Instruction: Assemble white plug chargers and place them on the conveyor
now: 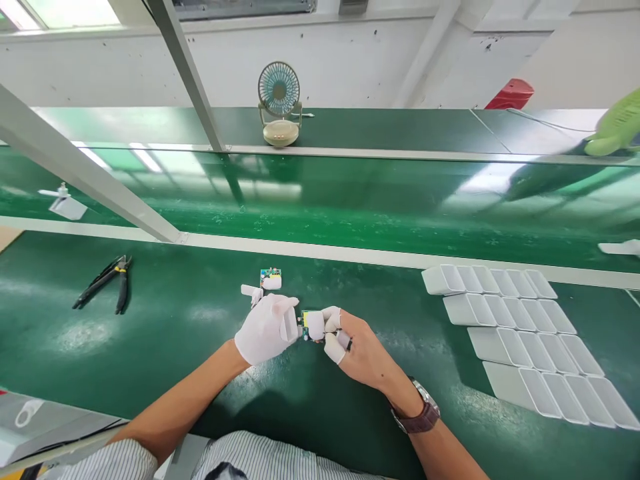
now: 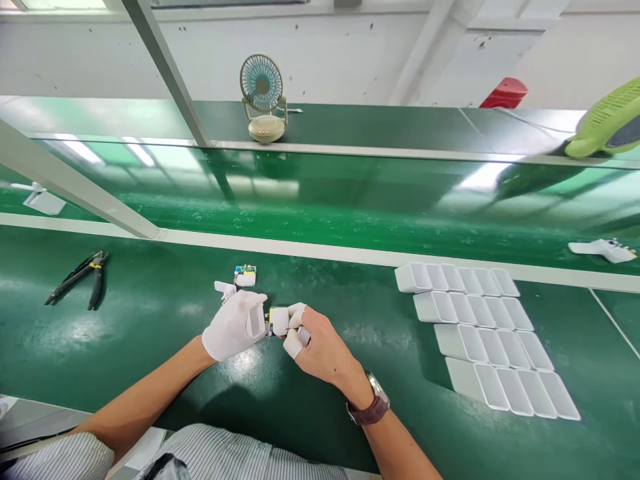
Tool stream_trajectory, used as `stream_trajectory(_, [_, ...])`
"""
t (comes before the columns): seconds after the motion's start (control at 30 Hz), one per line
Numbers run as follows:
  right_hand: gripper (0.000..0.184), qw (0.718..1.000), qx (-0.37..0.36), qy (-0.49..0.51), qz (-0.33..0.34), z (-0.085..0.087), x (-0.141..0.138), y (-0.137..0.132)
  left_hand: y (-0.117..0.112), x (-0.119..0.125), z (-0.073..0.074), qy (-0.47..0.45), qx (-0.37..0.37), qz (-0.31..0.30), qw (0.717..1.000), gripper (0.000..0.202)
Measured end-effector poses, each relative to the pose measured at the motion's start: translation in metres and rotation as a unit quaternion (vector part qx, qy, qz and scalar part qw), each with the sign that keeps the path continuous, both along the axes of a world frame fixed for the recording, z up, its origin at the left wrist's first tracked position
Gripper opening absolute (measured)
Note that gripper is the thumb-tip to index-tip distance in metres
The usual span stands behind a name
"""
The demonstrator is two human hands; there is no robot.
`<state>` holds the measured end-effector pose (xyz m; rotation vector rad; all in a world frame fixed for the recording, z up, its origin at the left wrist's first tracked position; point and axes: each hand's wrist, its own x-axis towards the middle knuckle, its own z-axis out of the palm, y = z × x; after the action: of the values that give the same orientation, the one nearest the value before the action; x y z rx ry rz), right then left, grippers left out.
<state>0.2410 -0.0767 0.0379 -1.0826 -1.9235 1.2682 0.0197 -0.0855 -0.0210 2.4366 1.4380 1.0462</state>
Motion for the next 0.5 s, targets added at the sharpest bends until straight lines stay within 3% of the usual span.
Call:
stream_trajectory(0.13, [0.011, 1.000, 0.010, 0.012, 0.011, 0.000, -0.004, 0.000, -0.003, 0.006, 0.007, -0.069, -0.042, -0.030, 0.996, 0.062])
stream_trajectory(0.23, [0.012, 0.999, 0.029, 0.013, 0.016, 0.003, -0.005, 0.000, -0.003, 0.008, 0.006, -0.091, -0.074, -0.020, 0.993, 0.056])
stream_trajectory(0.37, [0.003, 0.995, 0.029, -0.091, -0.008, 0.006, 0.001, -0.002, -0.004, 0.005, 0.004, -0.101, -0.089, 0.013, 0.991, 0.058])
stream_trajectory(0.5, [0.054, 0.991, -0.015, -0.132, -0.005, 0.004, 0.011, -0.002, -0.006, 0.002, 0.005, -0.127, -0.101, 0.014, 0.987, 0.063])
